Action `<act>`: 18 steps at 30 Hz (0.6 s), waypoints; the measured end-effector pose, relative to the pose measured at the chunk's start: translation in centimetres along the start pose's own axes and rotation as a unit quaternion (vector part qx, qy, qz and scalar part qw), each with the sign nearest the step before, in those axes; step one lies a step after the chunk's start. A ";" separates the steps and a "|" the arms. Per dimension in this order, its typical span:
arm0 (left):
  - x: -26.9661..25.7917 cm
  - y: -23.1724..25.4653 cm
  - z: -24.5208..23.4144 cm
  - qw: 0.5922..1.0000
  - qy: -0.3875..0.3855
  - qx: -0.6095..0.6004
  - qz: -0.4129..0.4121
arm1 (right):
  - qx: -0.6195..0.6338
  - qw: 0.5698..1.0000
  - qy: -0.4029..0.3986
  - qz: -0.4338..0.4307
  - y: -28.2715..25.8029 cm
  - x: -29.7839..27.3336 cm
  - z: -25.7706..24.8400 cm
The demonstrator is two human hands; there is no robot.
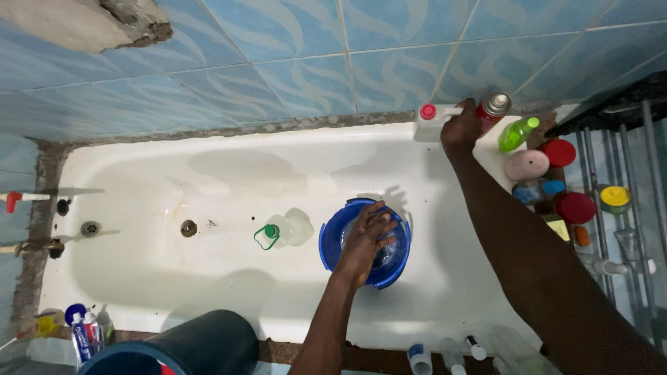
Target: The person pours liquid from a white jug into a blue bucket, uses a red cup to scoop water and fill a clear bottle, and handles multiple containers of toiletries and cleaning supplies next to a bathtub.
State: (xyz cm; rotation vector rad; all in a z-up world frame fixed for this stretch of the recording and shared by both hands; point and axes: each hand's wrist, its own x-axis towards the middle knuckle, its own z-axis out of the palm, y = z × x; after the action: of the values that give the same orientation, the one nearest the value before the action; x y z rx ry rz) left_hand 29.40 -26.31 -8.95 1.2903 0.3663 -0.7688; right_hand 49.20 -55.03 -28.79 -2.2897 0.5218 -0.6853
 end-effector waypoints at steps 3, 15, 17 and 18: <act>0.0 -0.3 -0.4 1.000 -0.006 -0.008 0.005 | 0.013 0.997 -0.036 0.072 -0.1 -0.5 0.1; 0.4 -0.8 -0.2 1.000 -0.005 -0.025 0.000 | 0.481 0.730 -0.031 0.484 -3.5 -4.2 2.5; 0.4 -0.7 -0.3 1.000 0.001 -0.026 -0.004 | 0.497 0.707 -0.044 0.502 -3.4 -4.5 2.5; 0.4 -0.7 -0.3 1.000 0.001 -0.027 -0.005 | 0.512 0.682 -0.056 0.518 -3.3 -4.5 2.5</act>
State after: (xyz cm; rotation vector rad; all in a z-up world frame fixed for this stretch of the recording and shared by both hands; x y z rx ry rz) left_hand 29.24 -26.19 -9.77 1.2404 0.3923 -0.7610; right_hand 47.72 -49.15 -29.50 -0.7143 0.9305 -0.1202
